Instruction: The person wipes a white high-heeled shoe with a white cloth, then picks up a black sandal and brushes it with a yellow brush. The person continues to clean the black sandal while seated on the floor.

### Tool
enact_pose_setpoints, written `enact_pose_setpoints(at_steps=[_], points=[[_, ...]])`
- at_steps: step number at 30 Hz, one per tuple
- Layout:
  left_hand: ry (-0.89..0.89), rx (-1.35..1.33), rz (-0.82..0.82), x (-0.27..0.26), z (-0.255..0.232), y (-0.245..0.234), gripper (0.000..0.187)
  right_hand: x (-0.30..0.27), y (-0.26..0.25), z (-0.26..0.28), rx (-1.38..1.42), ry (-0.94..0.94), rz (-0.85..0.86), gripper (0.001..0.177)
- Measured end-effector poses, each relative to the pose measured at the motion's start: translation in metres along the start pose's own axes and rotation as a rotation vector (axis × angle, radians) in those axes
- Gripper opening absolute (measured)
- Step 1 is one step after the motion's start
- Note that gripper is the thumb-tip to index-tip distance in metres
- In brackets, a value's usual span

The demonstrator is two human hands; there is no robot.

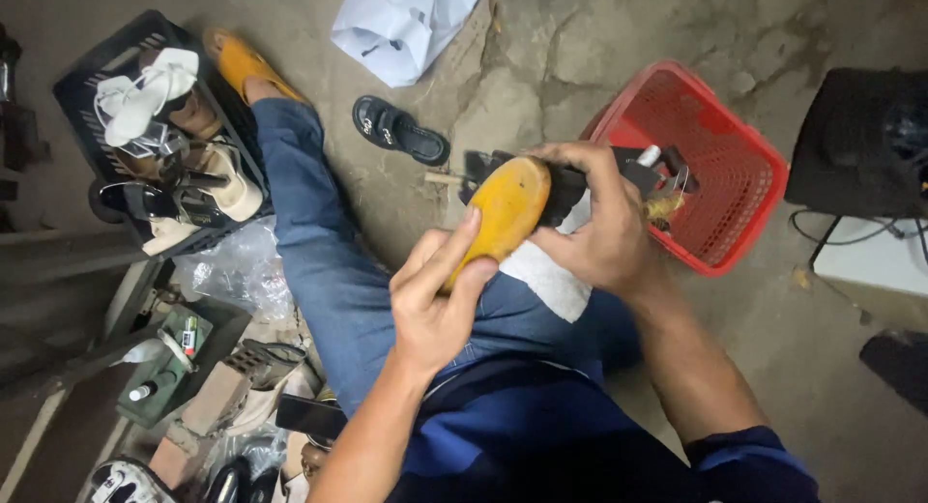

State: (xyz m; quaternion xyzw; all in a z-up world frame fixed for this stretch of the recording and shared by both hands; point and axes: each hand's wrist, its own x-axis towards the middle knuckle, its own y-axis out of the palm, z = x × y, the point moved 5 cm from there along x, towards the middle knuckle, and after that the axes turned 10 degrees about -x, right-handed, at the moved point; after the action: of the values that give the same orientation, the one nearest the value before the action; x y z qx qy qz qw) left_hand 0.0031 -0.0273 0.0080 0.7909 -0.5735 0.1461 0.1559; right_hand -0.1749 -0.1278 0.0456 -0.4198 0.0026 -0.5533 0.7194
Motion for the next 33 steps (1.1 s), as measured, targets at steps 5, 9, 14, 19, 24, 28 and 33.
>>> enact_pose_setpoints(at_steps=[5,9,14,19,24,28,33], points=[[-0.152,0.062,0.016,-0.022,0.065,0.01,0.045,-0.027,-0.012,-0.02,-0.2,0.053,0.128,0.054],[-0.111,0.14,0.098,-0.033,0.045,0.029,0.044,-0.065,-0.016,-0.047,-0.302,0.212,0.169,0.069],[-0.086,0.523,0.038,-0.009,0.071,0.001,0.036,-0.083,-0.017,-0.054,-0.234,0.207,0.033,0.056],[-0.039,0.529,0.152,-0.017,0.065,0.011,0.016,-0.093,-0.018,-0.068,-0.245,0.25,0.054,0.059],[-0.115,0.435,0.07,-0.01,0.076,-0.002,0.033,-0.104,-0.016,-0.072,-0.229,0.327,0.089,0.06],[-0.13,0.503,0.114,-0.001,0.08,0.003,0.028,-0.099,-0.012,-0.064,-0.229,0.34,0.109,0.066],[-0.188,0.442,0.092,0.0,0.092,-0.001,0.022,-0.106,-0.013,-0.079,-0.16,0.467,0.1,0.068]])
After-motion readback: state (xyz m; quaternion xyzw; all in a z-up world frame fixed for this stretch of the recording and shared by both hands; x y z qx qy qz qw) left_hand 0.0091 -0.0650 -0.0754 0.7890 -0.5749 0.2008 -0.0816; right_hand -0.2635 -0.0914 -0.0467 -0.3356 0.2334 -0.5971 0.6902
